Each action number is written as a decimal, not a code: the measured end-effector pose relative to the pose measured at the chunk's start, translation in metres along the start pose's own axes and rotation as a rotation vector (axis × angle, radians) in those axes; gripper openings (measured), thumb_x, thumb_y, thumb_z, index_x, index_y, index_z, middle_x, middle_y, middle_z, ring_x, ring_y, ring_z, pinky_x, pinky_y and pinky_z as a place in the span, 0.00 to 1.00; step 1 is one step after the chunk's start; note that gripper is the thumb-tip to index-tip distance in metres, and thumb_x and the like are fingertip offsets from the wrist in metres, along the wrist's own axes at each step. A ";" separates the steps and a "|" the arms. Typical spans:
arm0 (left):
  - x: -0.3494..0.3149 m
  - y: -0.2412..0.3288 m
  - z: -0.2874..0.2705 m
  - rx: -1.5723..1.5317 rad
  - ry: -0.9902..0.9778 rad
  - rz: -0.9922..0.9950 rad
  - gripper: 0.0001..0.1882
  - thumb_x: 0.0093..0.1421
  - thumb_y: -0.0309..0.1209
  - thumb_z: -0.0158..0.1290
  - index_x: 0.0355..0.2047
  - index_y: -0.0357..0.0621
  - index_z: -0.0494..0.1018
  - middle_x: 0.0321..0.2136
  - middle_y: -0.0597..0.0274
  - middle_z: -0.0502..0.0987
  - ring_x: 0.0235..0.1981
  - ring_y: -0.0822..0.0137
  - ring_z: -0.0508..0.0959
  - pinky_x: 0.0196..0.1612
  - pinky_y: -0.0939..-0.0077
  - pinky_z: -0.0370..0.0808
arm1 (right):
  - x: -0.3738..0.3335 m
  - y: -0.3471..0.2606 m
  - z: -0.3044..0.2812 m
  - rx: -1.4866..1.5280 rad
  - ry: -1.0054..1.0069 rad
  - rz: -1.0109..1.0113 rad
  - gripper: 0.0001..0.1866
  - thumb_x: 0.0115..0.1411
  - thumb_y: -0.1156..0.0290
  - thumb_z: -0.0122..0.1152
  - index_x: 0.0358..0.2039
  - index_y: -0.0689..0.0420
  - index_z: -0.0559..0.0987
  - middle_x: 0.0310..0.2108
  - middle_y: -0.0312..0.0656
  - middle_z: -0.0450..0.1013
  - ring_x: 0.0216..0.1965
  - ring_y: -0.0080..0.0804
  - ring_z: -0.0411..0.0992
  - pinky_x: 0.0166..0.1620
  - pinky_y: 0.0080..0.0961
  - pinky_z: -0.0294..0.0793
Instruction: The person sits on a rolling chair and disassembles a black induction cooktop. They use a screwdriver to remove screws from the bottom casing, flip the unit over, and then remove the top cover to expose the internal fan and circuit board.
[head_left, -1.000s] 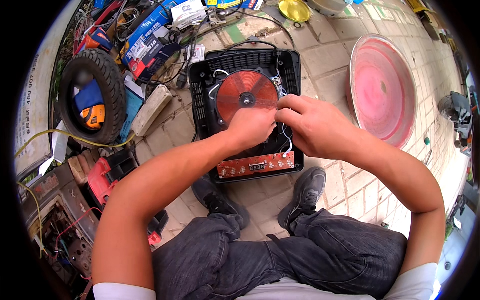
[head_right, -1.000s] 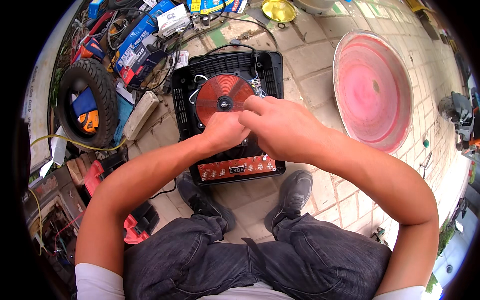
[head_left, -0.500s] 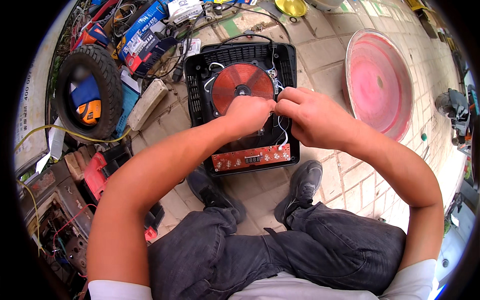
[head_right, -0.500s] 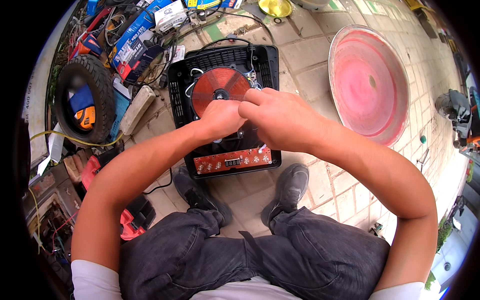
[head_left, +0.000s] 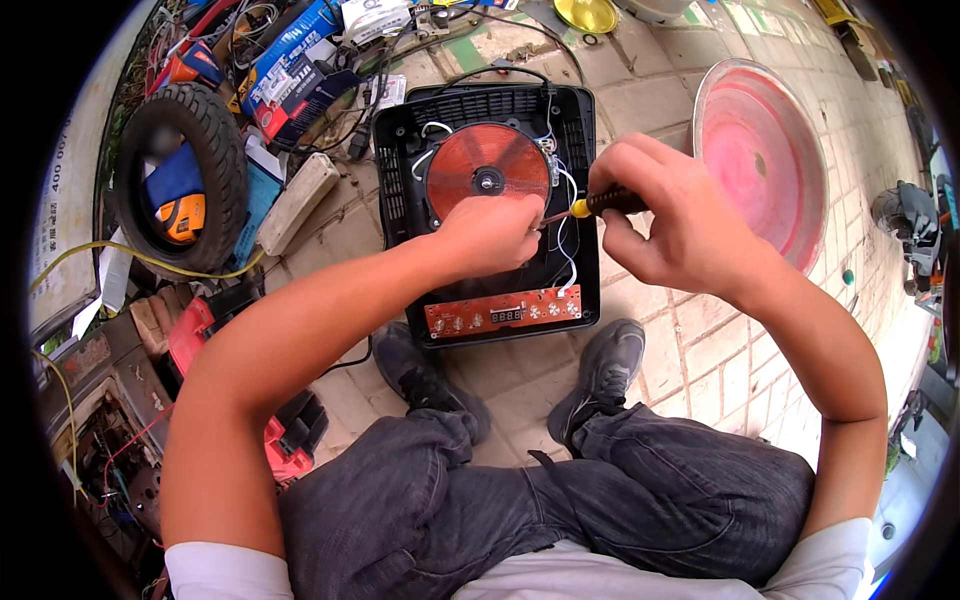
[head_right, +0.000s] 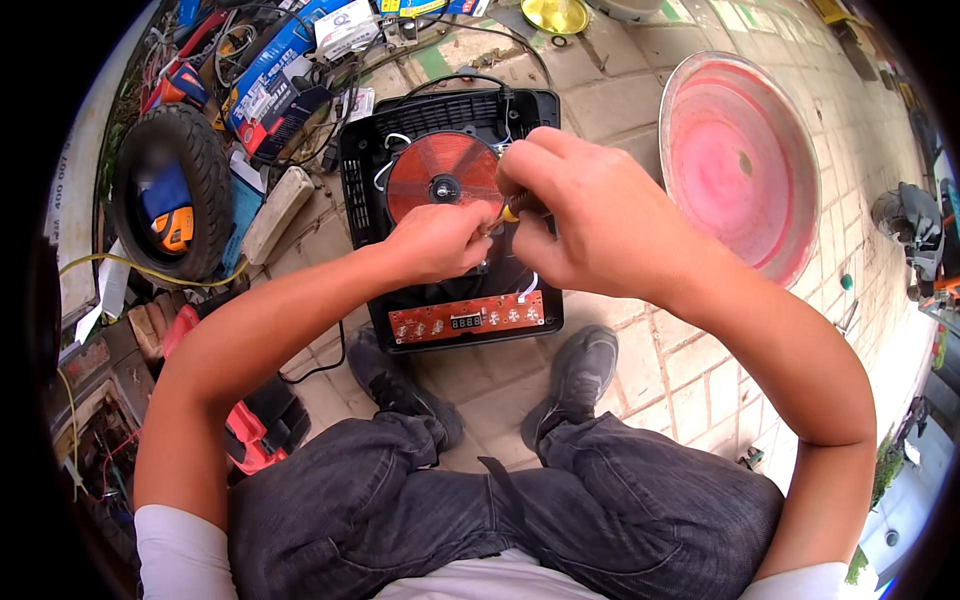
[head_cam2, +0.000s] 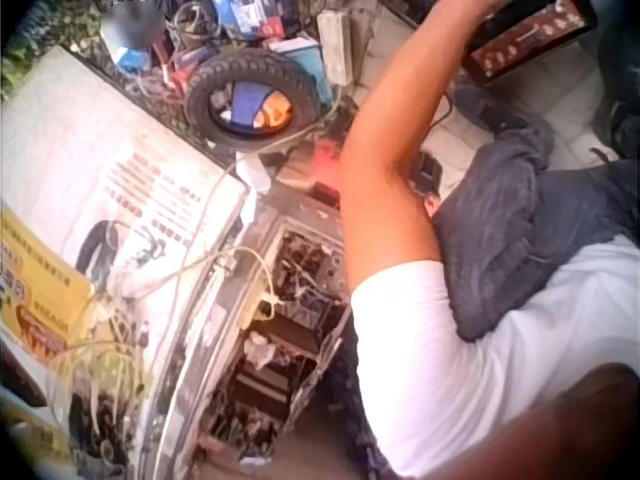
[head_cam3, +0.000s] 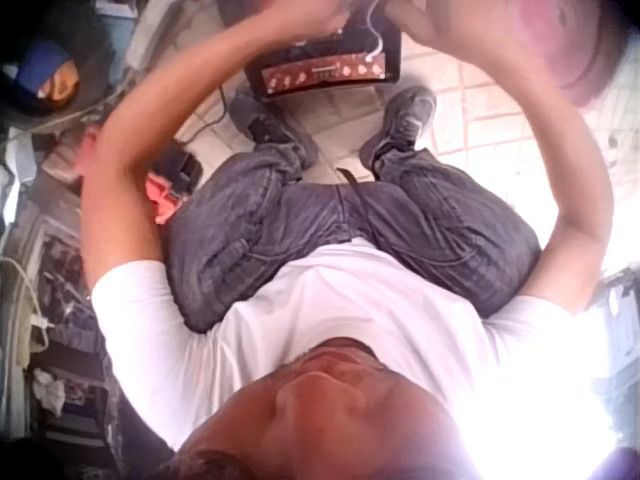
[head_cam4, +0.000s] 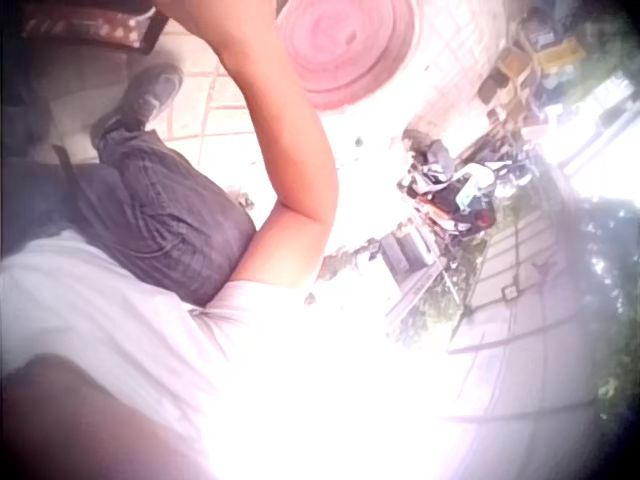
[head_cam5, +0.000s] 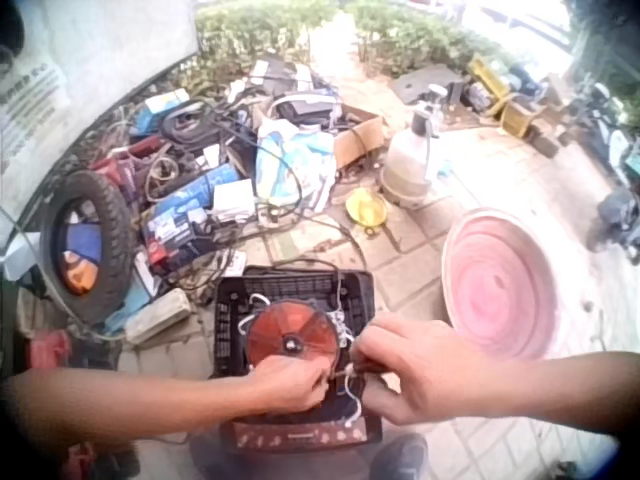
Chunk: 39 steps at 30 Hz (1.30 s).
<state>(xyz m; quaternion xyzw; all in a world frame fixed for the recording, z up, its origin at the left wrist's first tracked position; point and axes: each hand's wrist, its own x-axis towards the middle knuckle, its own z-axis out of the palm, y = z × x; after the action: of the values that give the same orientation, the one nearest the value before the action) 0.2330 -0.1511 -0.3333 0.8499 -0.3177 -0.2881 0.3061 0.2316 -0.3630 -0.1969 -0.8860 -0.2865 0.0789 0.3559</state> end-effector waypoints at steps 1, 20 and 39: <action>-0.011 -0.004 -0.003 -0.079 0.019 -0.018 0.07 0.59 0.31 0.47 0.33 0.40 0.70 0.24 0.53 0.77 0.26 0.49 0.78 0.30 0.58 0.72 | 0.002 -0.003 -0.004 0.051 0.024 0.070 0.11 0.48 0.77 0.61 0.34 0.60 0.73 0.31 0.46 0.72 0.31 0.45 0.75 0.34 0.34 0.76; -0.087 -0.073 -0.015 -0.110 0.254 -0.224 0.18 0.52 0.24 0.51 0.45 0.40 0.75 0.40 0.47 0.77 0.42 0.48 0.77 0.46 0.60 0.74 | 0.051 -0.009 0.102 0.022 -0.102 -0.097 0.10 0.55 0.72 0.59 0.37 0.58 0.73 0.34 0.49 0.73 0.37 0.51 0.74 0.38 0.41 0.76; -0.084 -0.075 -0.012 -0.089 0.240 -0.207 0.17 0.53 0.25 0.50 0.44 0.40 0.75 0.37 0.47 0.77 0.40 0.48 0.76 0.44 0.58 0.73 | 0.058 -0.019 0.108 -0.114 -0.097 -0.090 0.07 0.53 0.74 0.56 0.33 0.59 0.72 0.30 0.48 0.72 0.31 0.50 0.75 0.34 0.42 0.77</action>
<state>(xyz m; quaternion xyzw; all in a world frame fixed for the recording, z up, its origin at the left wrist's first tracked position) 0.2152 -0.0410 -0.3534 0.8921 -0.1765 -0.2282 0.3477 0.2338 -0.2555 -0.2595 -0.8863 -0.3469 0.0891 0.2937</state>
